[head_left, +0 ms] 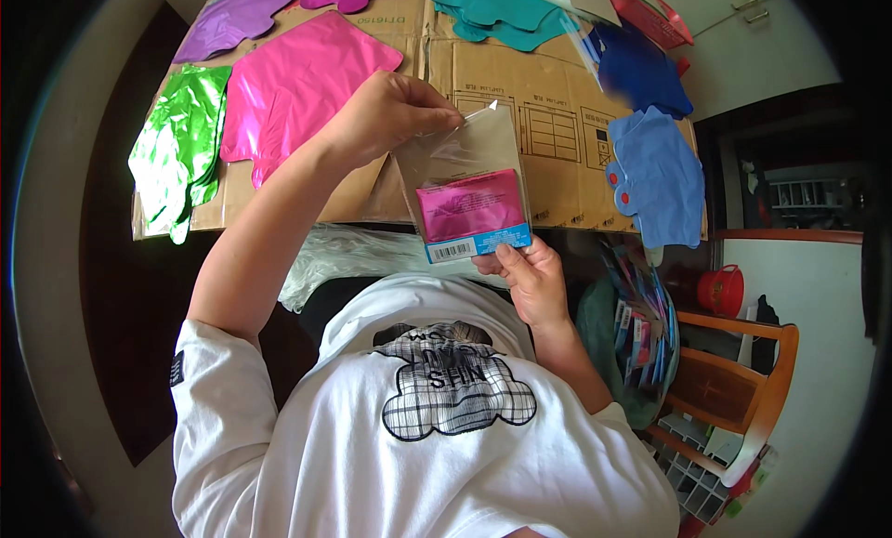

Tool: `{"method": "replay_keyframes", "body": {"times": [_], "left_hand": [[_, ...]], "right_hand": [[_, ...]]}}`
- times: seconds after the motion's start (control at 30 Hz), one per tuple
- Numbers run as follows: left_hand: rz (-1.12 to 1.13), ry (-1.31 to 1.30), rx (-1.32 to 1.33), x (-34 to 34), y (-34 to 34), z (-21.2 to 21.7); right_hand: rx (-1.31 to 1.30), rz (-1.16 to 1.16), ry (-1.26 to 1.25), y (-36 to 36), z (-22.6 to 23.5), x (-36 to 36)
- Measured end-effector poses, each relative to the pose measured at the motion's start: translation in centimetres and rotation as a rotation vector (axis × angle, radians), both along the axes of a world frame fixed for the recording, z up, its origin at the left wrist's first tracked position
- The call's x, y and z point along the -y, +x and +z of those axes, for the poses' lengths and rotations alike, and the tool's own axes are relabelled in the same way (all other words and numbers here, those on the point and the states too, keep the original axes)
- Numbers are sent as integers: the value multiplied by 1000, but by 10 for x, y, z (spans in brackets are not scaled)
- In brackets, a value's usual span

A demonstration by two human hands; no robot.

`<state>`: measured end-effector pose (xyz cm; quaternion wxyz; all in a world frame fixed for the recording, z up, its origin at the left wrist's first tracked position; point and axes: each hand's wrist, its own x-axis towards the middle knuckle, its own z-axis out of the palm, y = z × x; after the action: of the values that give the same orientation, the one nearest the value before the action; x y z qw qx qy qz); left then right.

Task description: Folding and packaging colorful star-shaped foil balloons into plastic sleeves.

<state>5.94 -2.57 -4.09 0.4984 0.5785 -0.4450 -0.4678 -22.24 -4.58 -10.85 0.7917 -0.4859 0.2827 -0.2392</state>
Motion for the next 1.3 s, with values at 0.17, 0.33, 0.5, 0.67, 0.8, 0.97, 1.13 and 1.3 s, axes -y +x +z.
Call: {"method": "replay_keyframes", "body": {"times": [0.17, 0.33, 0.5, 0.67, 0.8, 0.97, 1.13, 1.3], "left_hand": [[138, 97, 16, -2, -3, 6], [156, 119, -91, -1, -2, 1], [167, 126, -209, -1, -1, -4], [101, 72, -313, -8, 5, -3], [85, -45, -394, -8, 6, -9], [147, -91, -400, -7, -4, -6], [147, 40, -167, -7, 0, -4], [221, -44, -27, -7, -8, -3]], "right_hand": [[2, 3, -30, 1, -2, 6], [19, -5, 25, 3, -2, 6], [23, -20, 50, 2, -4, 7], [17, -35, 118, 2, -4, 7], [67, -58, 220, 5, 1, 4], [87, -79, 236, 5, 5, 0], [12, -84, 139, 4, 5, -1], [3, -87, 120, 4, 4, 0]]}}
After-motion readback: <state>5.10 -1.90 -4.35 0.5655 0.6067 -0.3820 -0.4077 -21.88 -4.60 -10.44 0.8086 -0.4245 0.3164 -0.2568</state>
